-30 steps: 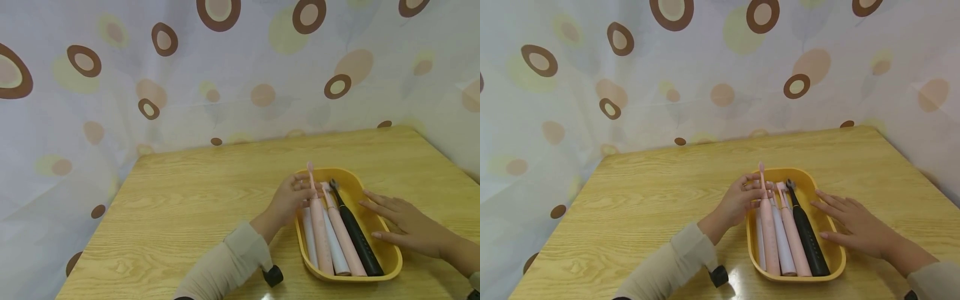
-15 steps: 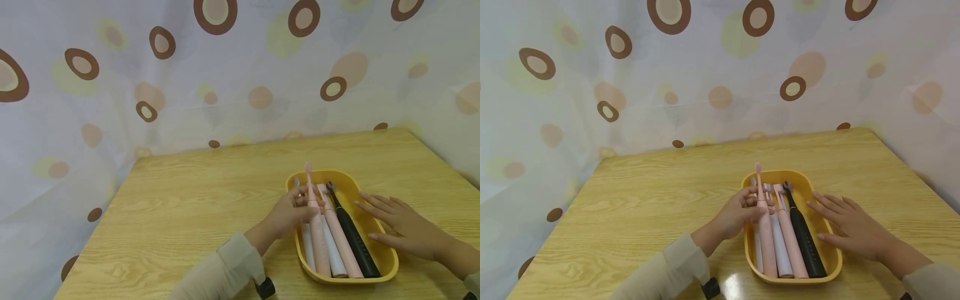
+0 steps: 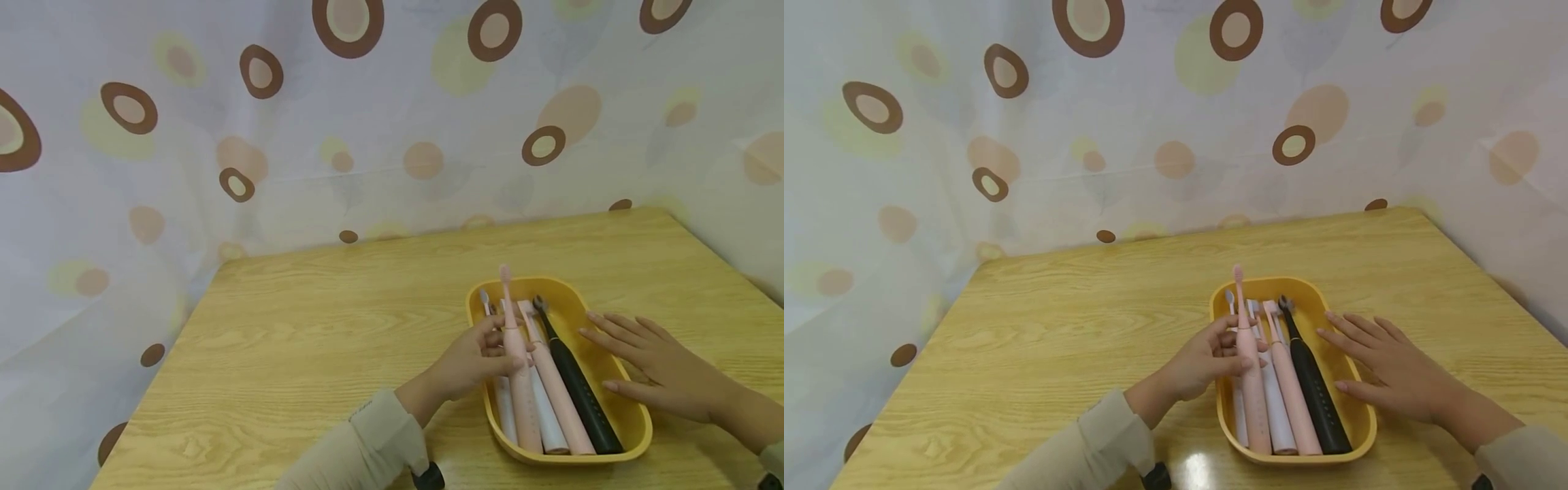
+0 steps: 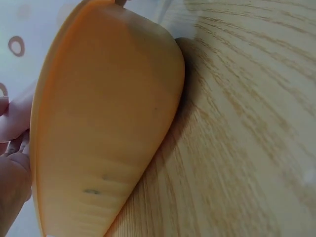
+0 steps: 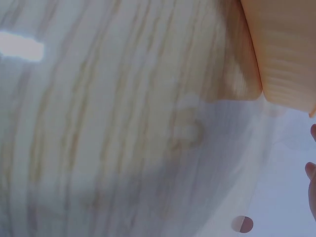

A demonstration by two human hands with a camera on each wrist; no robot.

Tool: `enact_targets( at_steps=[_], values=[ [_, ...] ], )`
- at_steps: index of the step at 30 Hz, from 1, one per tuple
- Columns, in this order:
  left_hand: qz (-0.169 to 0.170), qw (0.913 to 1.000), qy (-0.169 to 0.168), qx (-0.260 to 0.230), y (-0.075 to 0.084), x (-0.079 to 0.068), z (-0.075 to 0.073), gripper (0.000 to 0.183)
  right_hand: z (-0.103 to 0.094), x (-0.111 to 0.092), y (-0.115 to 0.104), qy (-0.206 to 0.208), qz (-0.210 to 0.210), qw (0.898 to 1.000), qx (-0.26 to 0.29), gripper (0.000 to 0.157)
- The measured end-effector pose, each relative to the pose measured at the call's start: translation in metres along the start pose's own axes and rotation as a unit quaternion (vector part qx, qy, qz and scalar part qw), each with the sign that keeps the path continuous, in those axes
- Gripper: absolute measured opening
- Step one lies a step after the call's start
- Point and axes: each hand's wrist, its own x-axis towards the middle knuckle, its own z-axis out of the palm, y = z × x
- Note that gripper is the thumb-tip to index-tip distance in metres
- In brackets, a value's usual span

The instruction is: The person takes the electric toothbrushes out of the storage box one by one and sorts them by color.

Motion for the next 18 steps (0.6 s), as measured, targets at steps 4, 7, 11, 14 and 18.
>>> enact_targets(
  at_steps=[4,7,11,14,18],
  values=[
    [0.0,0.9999,-0.002,0.013,-0.0007,0.0004,-0.0022,0.052,-0.0019,0.0027,0.0019,-0.006,0.001,1.0,0.006,0.067],
    [-0.014,0.9996,0.001,0.023,0.0001,-0.0006,-0.0026,0.055,-0.0038,0.0038,0.0014,-0.009,0.002,1.0,0.006,0.067],
    [-0.034,0.9992,0.015,0.014,0.0027,-0.002,-0.0012,0.057,-0.0053,0.0049,0.0003,-0.007,-0.003,1.0,0.004,0.067],
    [-0.032,0.9991,0.027,0.011,0.0038,-0.0022,0.0002,0.057,-0.0057,0.0056,0.0004,-0.004,-0.01,1.0,0.004,0.066],
    [-0.02,0.9988,0.043,0.013,0.0038,-0.0023,0.0004,0.056,-0.0054,0.007,0.0011,-0.003,-0.026,1.0,0.001,0.065]
  ],
)
